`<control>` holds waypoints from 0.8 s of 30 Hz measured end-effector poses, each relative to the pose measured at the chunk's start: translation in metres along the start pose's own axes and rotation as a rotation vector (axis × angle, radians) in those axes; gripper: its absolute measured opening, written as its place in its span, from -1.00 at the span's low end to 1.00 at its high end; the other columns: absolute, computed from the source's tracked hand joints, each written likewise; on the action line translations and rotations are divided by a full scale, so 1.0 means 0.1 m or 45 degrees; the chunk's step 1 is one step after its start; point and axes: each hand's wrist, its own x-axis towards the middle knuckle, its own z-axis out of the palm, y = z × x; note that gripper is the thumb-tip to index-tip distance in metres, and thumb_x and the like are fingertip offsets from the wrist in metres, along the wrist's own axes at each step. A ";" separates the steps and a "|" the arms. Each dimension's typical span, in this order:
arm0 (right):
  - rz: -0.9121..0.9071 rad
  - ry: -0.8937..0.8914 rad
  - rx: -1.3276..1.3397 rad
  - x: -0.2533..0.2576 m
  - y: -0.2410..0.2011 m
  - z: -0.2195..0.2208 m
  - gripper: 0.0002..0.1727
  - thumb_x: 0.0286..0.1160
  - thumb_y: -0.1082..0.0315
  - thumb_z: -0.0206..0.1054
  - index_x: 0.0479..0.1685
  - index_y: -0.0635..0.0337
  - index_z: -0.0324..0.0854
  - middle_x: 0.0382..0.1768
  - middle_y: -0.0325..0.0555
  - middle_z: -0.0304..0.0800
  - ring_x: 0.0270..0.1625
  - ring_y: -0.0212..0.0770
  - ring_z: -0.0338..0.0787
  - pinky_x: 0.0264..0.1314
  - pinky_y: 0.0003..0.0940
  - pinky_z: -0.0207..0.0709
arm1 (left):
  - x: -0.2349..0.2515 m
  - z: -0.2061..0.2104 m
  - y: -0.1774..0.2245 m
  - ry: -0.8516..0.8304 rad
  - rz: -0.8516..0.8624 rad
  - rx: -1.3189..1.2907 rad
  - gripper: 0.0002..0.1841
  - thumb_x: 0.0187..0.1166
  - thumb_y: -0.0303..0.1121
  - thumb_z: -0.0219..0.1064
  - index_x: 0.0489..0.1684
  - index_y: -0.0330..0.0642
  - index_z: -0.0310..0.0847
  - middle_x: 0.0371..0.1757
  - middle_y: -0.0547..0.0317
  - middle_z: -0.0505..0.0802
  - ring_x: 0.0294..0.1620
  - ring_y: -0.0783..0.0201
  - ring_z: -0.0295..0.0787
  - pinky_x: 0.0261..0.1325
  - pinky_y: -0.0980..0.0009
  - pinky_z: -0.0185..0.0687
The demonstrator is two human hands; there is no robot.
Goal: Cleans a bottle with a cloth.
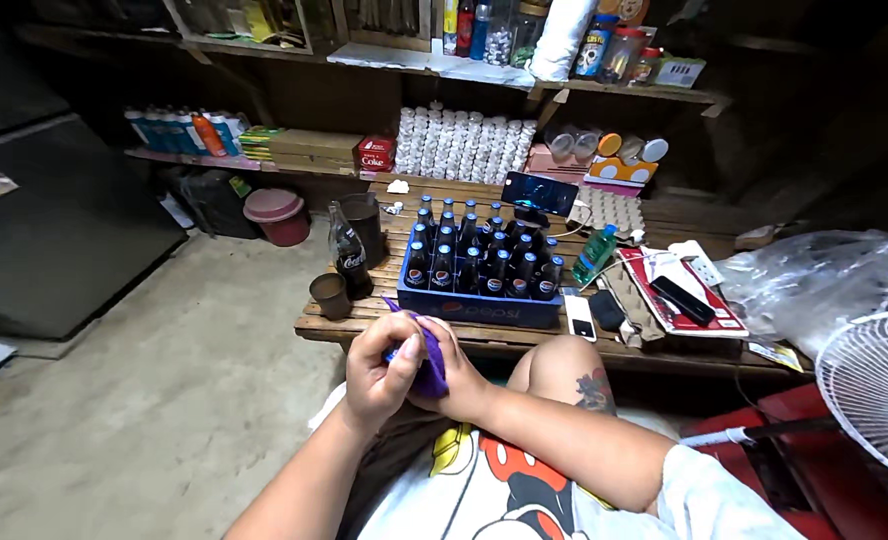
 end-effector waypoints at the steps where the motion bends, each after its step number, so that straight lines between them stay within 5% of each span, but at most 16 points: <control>1: 0.046 -0.020 -0.001 -0.01 0.01 0.00 0.10 0.00 0.25 0.74 0.61 0.57 0.19 0.52 0.49 0.41 0.64 0.12 0.46 0.71 -0.15 0.36 | -0.01 0.01 0.00 0.001 0.004 -0.005 -0.79 0.82 -0.13 0.11 -0.10 0.10 0.64 -0.32 0.48 0.72 -0.29 0.61 0.67 -0.16 0.64 0.62; 24: 0.263 -0.207 -0.052 0.00 0.09 -0.01 0.09 0.09 0.18 0.71 0.68 0.47 0.21 0.59 0.43 0.37 0.67 0.14 0.43 0.72 -0.08 0.35 | -0.02 0.00 0.01 0.003 0.014 -0.034 -0.80 0.82 -0.12 0.12 -0.09 0.10 0.64 -0.32 0.47 0.71 -0.29 0.60 0.67 -0.16 0.62 0.63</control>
